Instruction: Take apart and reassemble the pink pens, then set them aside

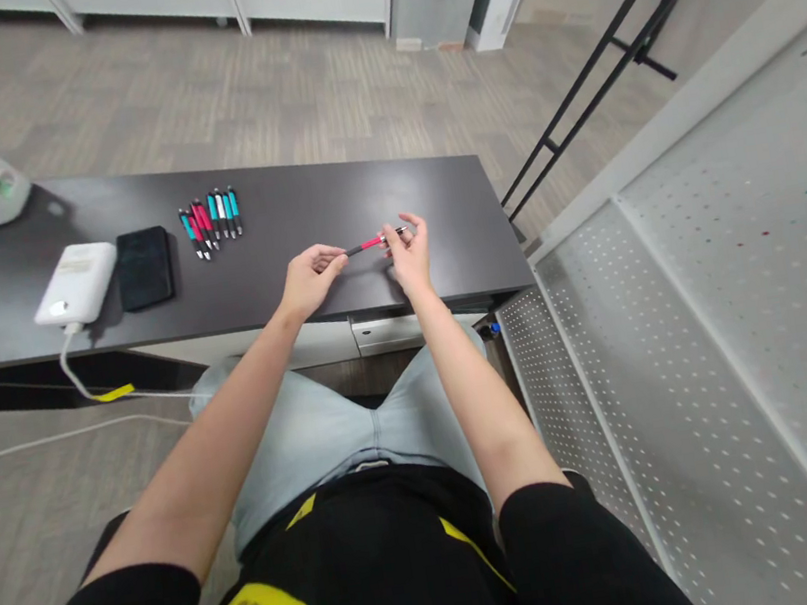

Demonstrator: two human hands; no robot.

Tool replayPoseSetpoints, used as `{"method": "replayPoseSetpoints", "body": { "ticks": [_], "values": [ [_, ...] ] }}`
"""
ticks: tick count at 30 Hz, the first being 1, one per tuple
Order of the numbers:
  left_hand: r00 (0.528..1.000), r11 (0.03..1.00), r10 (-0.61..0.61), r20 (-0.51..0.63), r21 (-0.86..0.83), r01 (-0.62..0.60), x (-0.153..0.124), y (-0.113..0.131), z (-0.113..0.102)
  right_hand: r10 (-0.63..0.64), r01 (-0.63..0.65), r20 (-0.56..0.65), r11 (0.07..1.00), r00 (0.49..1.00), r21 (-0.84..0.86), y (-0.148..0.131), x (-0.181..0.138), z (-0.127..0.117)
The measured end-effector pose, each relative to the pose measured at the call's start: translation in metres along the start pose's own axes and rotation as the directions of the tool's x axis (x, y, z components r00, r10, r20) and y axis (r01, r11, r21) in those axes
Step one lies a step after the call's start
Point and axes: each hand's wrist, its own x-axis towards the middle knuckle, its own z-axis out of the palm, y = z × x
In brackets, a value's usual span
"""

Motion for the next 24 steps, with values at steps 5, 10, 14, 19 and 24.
{"method": "replayPoseSetpoints", "body": {
  "ticks": [5,10,14,19,24],
  "values": [
    [1.000,0.998,0.019,-0.019,-0.066,-0.020,0.000,-0.004,-0.002,-0.114,0.115,0.044,0.992,0.993,-0.041,0.006,0.000,-0.003],
    [0.997,0.992,0.062,-0.050,-0.106,-0.067,0.001,-0.012,-0.002,-0.110,0.118,0.066,0.985,0.992,-0.124,0.004,-0.003,-0.002],
    [0.990,0.989,0.041,-0.132,-0.138,-0.060,0.004,-0.012,-0.003,-0.081,0.094,0.086,0.983,0.993,-0.160,-0.001,-0.005,0.001],
    [0.987,0.982,0.021,-0.157,-0.181,-0.050,0.005,-0.010,-0.001,-0.120,0.139,0.116,0.976,0.986,-0.170,0.001,-0.001,0.000],
    [0.984,0.977,0.033,-0.174,-0.201,-0.068,0.006,-0.011,-0.003,-0.084,0.101,0.120,0.984,0.989,-0.149,0.002,-0.002,0.001]
  ]
}}
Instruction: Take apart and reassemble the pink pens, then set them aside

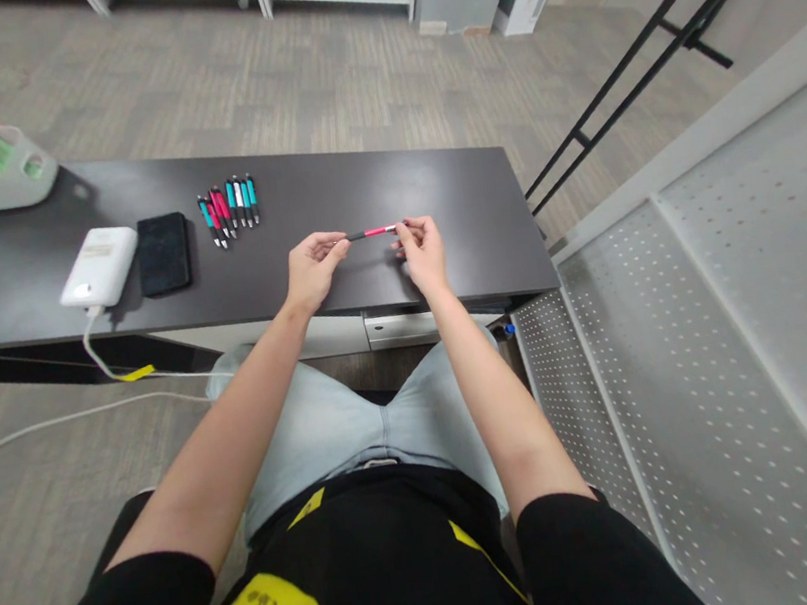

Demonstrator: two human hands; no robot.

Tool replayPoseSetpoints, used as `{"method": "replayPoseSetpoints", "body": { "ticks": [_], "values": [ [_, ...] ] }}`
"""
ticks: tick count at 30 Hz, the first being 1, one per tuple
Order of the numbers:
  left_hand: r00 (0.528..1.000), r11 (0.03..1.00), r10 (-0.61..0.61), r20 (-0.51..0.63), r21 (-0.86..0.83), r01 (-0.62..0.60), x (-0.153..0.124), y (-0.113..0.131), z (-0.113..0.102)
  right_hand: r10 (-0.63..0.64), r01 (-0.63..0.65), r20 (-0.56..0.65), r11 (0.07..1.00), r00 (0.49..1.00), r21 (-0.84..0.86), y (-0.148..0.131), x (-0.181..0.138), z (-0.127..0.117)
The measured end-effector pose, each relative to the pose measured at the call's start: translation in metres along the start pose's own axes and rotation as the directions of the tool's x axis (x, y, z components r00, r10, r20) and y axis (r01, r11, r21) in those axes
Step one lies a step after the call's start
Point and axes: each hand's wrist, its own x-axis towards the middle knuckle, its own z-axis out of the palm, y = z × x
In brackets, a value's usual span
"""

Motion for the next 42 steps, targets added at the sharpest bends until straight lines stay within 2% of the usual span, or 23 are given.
{"method": "replayPoseSetpoints", "body": {
  "ticks": [5,9,13,17,21,25,28,33,39,42],
  "values": [
    [0.996,0.997,-0.027,-0.083,-0.070,0.021,0.002,0.007,-0.002,0.012,-0.008,0.092,0.999,0.996,-0.038,-0.007,-0.004,0.000],
    [0.997,0.996,-0.042,-0.068,-0.083,0.036,0.002,0.010,-0.002,-0.040,0.080,0.193,0.976,0.980,-0.202,-0.014,-0.010,0.003],
    [0.997,0.993,-0.014,-0.080,-0.115,0.005,0.003,0.008,-0.004,-0.093,0.265,0.431,0.895,0.898,-0.358,-0.020,-0.016,0.005],
    [0.997,0.991,-0.059,-0.057,-0.124,0.051,0.007,0.006,-0.006,-0.067,0.325,0.512,0.840,0.856,-0.434,-0.023,-0.019,0.005],
    [0.994,0.990,-0.056,-0.098,-0.134,0.043,0.006,0.006,-0.001,-0.035,0.322,0.522,0.821,0.852,-0.471,-0.024,-0.020,0.007],
    [0.978,0.994,-0.041,-0.206,-0.111,0.019,-0.001,0.005,0.012,-0.090,0.326,0.478,0.838,0.874,-0.437,-0.027,-0.021,0.011],
    [0.970,0.994,-0.038,-0.239,-0.112,0.012,-0.005,0.003,0.019,-0.122,0.327,0.442,0.846,0.889,-0.422,-0.028,-0.022,0.012],
    [0.970,0.993,-0.036,-0.240,-0.115,0.009,-0.004,0.005,0.019,-0.140,0.320,0.409,0.852,0.902,-0.414,-0.030,-0.024,0.011],
    [0.980,0.992,-0.070,-0.185,-0.119,0.049,-0.006,0.014,0.015,-0.200,0.344,0.386,0.871,0.900,-0.350,-0.026,-0.023,0.010],
    [0.982,0.994,-0.073,-0.173,-0.098,0.056,-0.007,0.016,0.014,-0.159,0.296,0.363,0.883,0.918,-0.363,-0.024,-0.023,0.009]
  ]
}}
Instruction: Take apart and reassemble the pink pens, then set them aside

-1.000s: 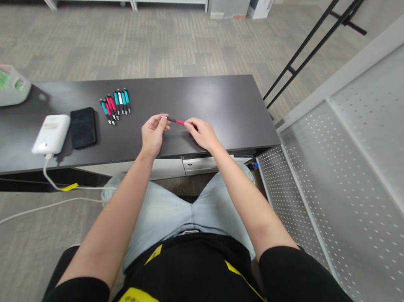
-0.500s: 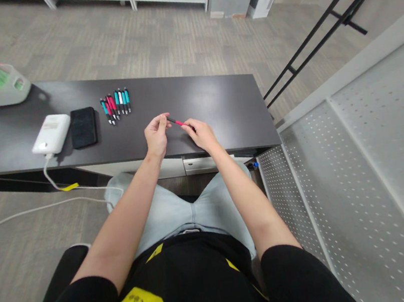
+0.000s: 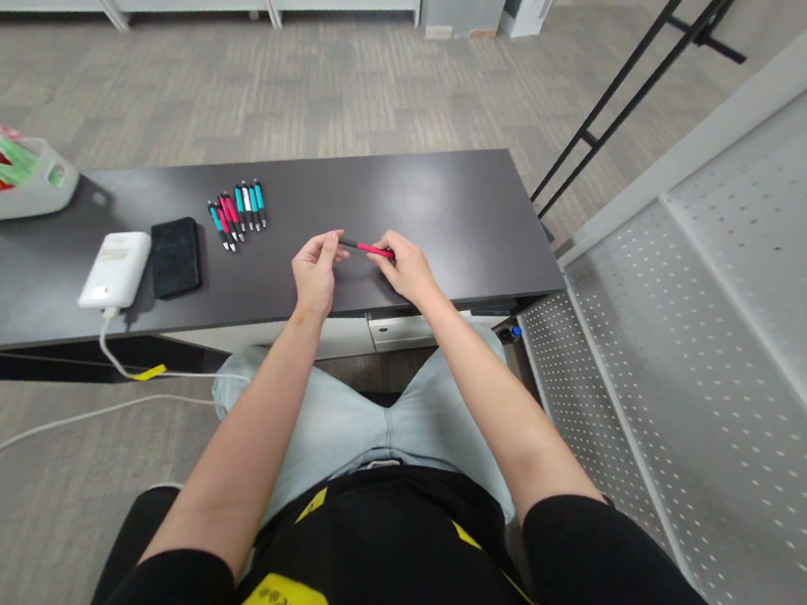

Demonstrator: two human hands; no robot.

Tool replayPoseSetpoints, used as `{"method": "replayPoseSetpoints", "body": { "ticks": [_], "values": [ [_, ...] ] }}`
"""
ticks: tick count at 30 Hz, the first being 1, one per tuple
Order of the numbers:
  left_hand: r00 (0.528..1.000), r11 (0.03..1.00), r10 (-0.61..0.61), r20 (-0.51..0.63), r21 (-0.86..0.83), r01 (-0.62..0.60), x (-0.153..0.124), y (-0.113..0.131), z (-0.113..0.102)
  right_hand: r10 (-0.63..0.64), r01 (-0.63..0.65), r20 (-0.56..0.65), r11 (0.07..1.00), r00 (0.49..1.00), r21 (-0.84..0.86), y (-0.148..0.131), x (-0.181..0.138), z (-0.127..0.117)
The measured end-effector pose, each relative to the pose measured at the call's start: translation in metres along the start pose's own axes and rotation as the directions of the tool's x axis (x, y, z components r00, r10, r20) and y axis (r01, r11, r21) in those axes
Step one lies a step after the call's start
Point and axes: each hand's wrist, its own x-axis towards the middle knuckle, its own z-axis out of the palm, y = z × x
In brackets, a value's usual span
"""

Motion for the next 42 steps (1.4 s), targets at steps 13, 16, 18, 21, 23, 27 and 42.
{"method": "replayPoseSetpoints", "body": {
  "ticks": [13,16,18,21,23,27,42],
  "values": [
    [0.999,1.000,-0.010,0.048,0.002,0.010,-0.003,0.007,0.001,-0.041,0.041,0.007,0.999,0.999,0.003,0.013,0.002,0.005],
    [0.998,1.000,-0.011,0.057,0.003,0.011,-0.005,0.010,0.003,-0.058,0.059,0.026,0.997,0.998,-0.048,0.017,0.002,0.005],
    [0.998,1.000,-0.007,0.061,-0.005,0.008,-0.004,0.010,0.003,-0.092,0.094,0.027,0.993,0.995,-0.070,0.017,0.004,0.005],
    [0.998,1.000,-0.002,0.066,-0.012,0.003,-0.003,0.007,0.002,-0.098,0.099,0.017,0.992,0.995,-0.074,0.018,0.004,0.005],
    [0.998,1.000,0.005,0.063,-0.015,-0.004,-0.002,0.005,0.001,-0.059,0.061,0.026,0.995,0.998,-0.079,0.019,0.004,0.005],
    [0.998,1.000,0.014,0.054,-0.003,-0.014,-0.002,0.002,0.000,-0.036,0.045,0.079,0.991,0.996,-0.125,0.020,0.005,0.006],
    [0.998,0.992,0.056,0.026,0.115,-0.059,0.006,0.000,-0.006,-0.002,0.001,-0.007,0.997,1.000,-0.078,0.014,0.006,0.005]
  ]
}}
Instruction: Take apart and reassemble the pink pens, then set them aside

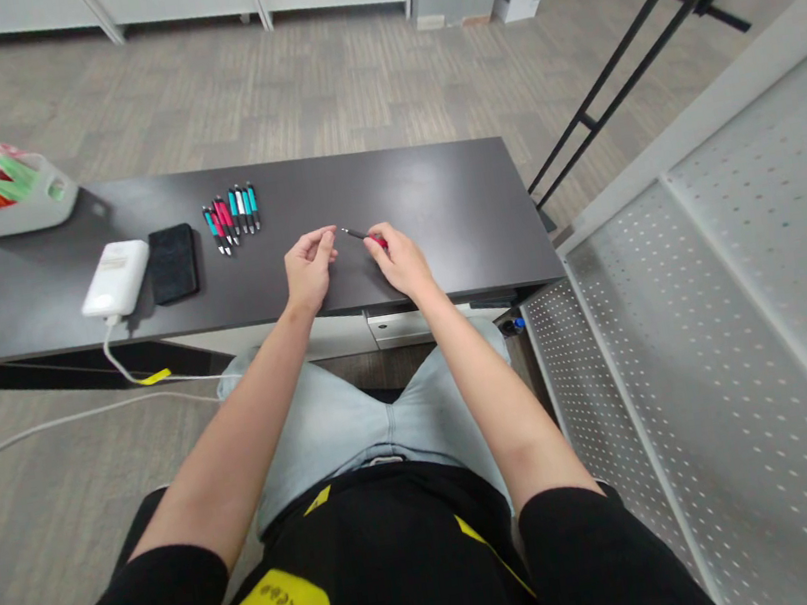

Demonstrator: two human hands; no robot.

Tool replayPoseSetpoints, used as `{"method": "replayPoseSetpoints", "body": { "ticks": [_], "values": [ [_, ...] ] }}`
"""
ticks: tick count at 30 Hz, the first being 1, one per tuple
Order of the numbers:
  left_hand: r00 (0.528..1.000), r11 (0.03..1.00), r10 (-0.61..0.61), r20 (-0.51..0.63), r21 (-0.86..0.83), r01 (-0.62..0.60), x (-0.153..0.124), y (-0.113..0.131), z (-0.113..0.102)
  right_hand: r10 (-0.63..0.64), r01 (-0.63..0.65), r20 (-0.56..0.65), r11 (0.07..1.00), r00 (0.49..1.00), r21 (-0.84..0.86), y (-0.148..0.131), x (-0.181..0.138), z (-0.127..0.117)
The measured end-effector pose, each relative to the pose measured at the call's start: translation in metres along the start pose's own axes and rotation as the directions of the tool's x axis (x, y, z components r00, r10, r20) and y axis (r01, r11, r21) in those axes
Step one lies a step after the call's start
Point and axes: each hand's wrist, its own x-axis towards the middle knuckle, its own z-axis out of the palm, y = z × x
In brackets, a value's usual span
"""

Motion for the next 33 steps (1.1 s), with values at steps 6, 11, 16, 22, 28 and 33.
{"method": "replayPoseSetpoints", "body": {
  "ticks": [6,11,16,22,28,33],
  "values": [
    [0.995,0.913,0.085,0.060,0.396,-0.102,0.027,0.003,-0.048,0.013,-0.012,-0.031,1.000,0.999,0.027,0.001,0.002,-0.001],
    [0.978,0.763,0.075,0.195,0.621,-0.182,0.033,0.006,-0.066,0.001,-0.001,-0.005,1.000,1.000,0.022,0.002,0.000,-0.001],
    [0.968,0.663,0.092,0.234,0.711,-0.235,0.030,0.006,-0.059,-0.027,0.027,0.021,1.000,0.999,0.010,0.005,0.000,-0.002],
    [0.982,0.844,0.149,0.116,0.503,-0.187,0.021,0.011,-0.057,-0.066,0.065,0.030,0.998,0.997,0.012,0.001,0.001,-0.002],
    [0.997,0.988,0.067,0.039,0.137,-0.072,-0.013,0.017,-0.032,-0.062,0.055,0.096,0.996,0.993,0.072,-0.011,-0.002,-0.007],
    [0.985,0.993,-0.064,0.157,-0.083,0.078,-0.017,0.016,0.014,0.005,-0.012,0.123,0.998,0.992,0.058,-0.010,-0.003,-0.012]
  ]
}}
